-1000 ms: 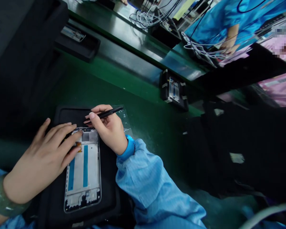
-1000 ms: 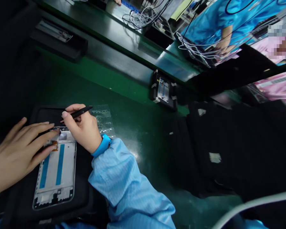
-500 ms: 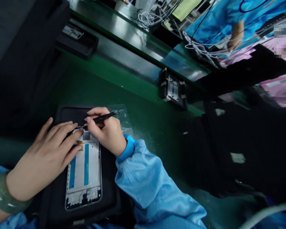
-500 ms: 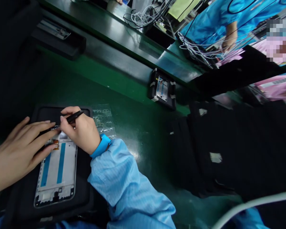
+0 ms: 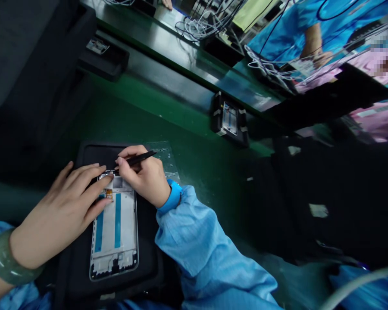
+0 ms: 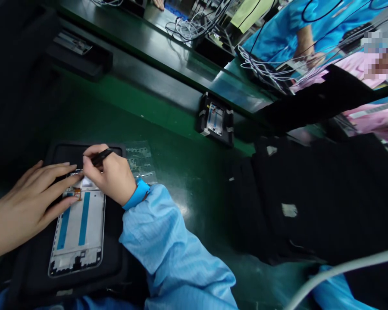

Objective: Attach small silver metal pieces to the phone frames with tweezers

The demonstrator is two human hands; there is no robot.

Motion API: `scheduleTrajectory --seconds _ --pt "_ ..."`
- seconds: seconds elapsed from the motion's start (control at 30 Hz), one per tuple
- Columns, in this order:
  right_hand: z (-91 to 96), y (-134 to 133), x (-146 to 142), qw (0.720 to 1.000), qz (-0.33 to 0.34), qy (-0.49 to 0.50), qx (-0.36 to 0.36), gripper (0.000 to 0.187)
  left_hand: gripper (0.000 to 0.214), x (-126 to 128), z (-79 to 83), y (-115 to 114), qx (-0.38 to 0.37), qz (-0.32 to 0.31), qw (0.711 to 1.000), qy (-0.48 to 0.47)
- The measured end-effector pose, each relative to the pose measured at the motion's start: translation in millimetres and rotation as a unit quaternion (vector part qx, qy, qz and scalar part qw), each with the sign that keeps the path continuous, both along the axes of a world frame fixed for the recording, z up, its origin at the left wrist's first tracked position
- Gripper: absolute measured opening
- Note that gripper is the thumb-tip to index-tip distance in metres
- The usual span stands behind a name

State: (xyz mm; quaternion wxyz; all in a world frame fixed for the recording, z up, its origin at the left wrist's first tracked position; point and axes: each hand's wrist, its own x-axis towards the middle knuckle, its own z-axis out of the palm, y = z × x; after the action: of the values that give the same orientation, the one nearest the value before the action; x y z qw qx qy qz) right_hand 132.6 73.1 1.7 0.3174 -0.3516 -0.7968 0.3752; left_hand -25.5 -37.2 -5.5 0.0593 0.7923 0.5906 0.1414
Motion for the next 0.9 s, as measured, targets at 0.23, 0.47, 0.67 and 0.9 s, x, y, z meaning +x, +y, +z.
scheduleTrajectory --seconds 0.23,0.47,0.67,0.9 --pt "-1.2 1.9 0.1 0.998 -0.005 0.026 -0.053 0.015 0.044 0.5 0.6 -0.7 -0.006 0.001 1.0 0.001" --pt "0.2 0.7 -0.7 0.999 0.004 0.026 -0.04 0.013 0.045 -0.2 -0.2 -0.1 0.004 0.003 1.0 0.012" --pt "-4.3 0.7 -1.2 1.0 0.007 0.018 0.023 0.015 0.044 -0.2 -1.2 0.6 0.011 0.006 1.0 0.011" --pt "-7.6 0.6 -1.5 0.996 0.023 0.015 0.081 0.014 0.044 0.8 -1.2 0.8 0.026 0.013 1.0 0.008"
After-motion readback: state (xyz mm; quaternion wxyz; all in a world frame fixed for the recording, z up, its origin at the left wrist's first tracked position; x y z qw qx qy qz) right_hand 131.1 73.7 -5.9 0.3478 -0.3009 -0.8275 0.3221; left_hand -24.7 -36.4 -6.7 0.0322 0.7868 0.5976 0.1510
